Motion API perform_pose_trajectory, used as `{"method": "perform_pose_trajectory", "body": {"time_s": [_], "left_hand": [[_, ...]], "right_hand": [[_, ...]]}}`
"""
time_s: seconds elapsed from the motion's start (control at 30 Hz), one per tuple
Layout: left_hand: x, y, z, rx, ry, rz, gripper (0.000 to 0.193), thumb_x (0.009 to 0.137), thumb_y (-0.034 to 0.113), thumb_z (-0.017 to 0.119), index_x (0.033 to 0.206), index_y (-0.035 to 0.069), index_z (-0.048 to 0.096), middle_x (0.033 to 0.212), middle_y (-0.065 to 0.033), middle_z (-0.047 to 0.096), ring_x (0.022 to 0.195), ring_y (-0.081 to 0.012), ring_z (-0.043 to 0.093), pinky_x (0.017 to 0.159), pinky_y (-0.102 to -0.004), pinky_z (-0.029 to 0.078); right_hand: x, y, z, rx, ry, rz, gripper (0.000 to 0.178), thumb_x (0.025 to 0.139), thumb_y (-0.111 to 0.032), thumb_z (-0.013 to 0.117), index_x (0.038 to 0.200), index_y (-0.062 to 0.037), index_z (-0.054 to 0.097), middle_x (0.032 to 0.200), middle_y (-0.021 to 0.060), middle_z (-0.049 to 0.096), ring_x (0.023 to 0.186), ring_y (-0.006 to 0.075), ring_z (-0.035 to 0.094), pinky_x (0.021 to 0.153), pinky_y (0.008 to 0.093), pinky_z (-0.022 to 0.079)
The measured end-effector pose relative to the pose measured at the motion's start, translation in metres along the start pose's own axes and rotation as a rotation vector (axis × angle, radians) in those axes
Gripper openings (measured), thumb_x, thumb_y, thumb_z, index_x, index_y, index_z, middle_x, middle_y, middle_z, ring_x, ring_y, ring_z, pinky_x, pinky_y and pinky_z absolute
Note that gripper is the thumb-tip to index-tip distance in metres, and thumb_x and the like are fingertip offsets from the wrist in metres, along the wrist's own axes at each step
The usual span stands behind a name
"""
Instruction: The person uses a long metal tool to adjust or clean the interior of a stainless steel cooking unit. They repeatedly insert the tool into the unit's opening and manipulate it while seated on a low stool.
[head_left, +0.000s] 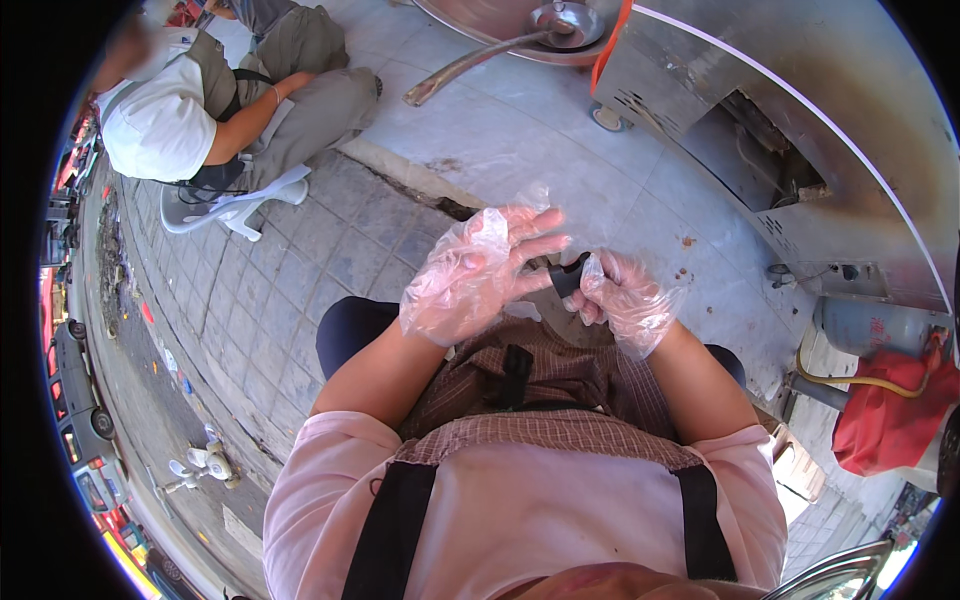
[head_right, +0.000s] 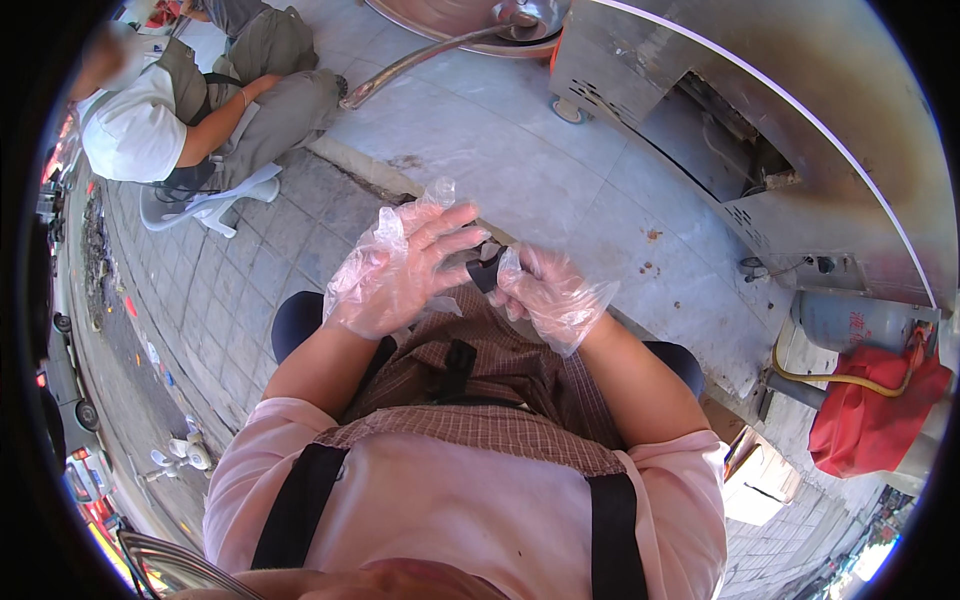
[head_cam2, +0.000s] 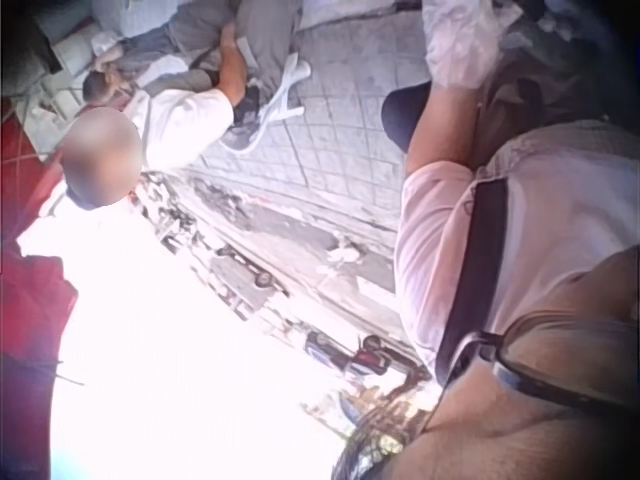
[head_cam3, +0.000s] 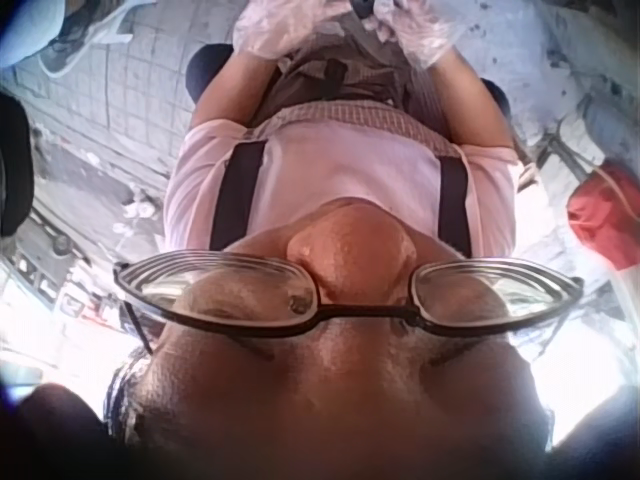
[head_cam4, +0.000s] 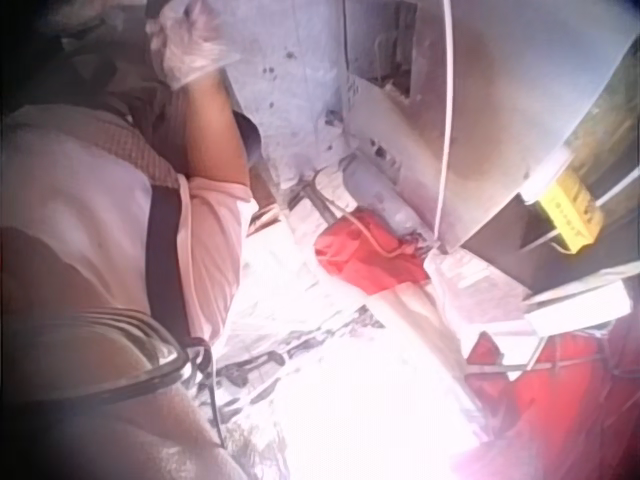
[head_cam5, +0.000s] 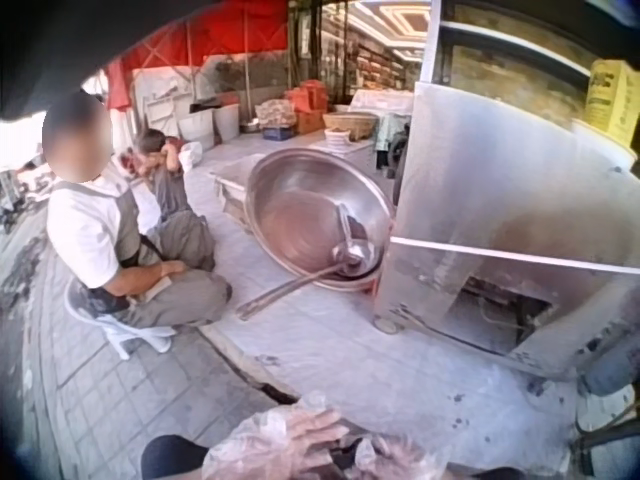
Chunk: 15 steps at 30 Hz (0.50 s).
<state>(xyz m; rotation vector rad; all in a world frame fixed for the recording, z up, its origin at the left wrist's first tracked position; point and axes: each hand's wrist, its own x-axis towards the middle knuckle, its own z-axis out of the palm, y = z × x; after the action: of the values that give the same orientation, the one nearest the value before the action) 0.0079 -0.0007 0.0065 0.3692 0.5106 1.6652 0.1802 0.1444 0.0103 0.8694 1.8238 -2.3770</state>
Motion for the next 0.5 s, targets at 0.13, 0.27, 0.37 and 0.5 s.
{"method": "perform_pose_trajectory", "body": {"time_s": [0.13,0.27,0.37,0.5], "left_hand": [[0.002,-0.0002,-0.0021,-0.023,-0.028,0.032,0.068,0.078,0.033,0.068,0.135,0.006,0.041,0.145,-0.0171,0.036,0.132,-0.0322,0.036,0.104,-0.0507,0.035],[0.0015,-0.0009,-0.0027,-0.05,-0.018,0.039,0.07,0.079,0.034,0.068,0.136,0.005,0.04,0.145,-0.0197,0.034,0.132,-0.0349,0.036,0.105,-0.0573,0.032],[0.0016,-0.0025,-0.0024,-0.085,-0.064,0.004,0.071,0.079,0.034,0.068,0.137,0.005,0.039,0.146,-0.0195,0.033,0.132,-0.0347,0.036,0.105,-0.0567,0.032],[0.0015,-0.0023,-0.0034,-0.09,-0.05,0.013,0.071,0.079,0.034,0.067,0.138,0.005,0.039,0.147,-0.0194,0.032,0.133,-0.0341,0.035,0.106,-0.0564,0.032]], "right_hand": [[0.0013,0.0007,-0.0041,-0.006,0.064,-0.014,0.022,0.096,-0.027,0.052,0.098,-0.0063,0.057,0.076,0.003,0.062,0.059,0.0068,0.052,0.056,0.0205,0.043],[0.0038,-0.0037,-0.0079,0.201,0.142,-0.046,0.028,0.096,-0.031,0.053,0.108,-0.0058,0.055,0.075,0.0042,0.064,0.057,0.0076,0.052,0.055,0.0204,0.042],[0.0016,-0.0058,-0.0047,0.186,0.091,-0.031,0.033,0.096,-0.032,0.052,0.116,-0.0057,0.052,0.074,0.0047,0.063,0.055,0.0078,0.051,0.053,0.0202,0.041],[0.0002,-0.0063,-0.0015,0.163,0.048,-0.053,0.037,0.097,-0.031,0.051,0.124,-0.0064,0.047,0.072,0.0049,0.061,0.054,0.0075,0.049,0.052,0.0183,0.039]]}}
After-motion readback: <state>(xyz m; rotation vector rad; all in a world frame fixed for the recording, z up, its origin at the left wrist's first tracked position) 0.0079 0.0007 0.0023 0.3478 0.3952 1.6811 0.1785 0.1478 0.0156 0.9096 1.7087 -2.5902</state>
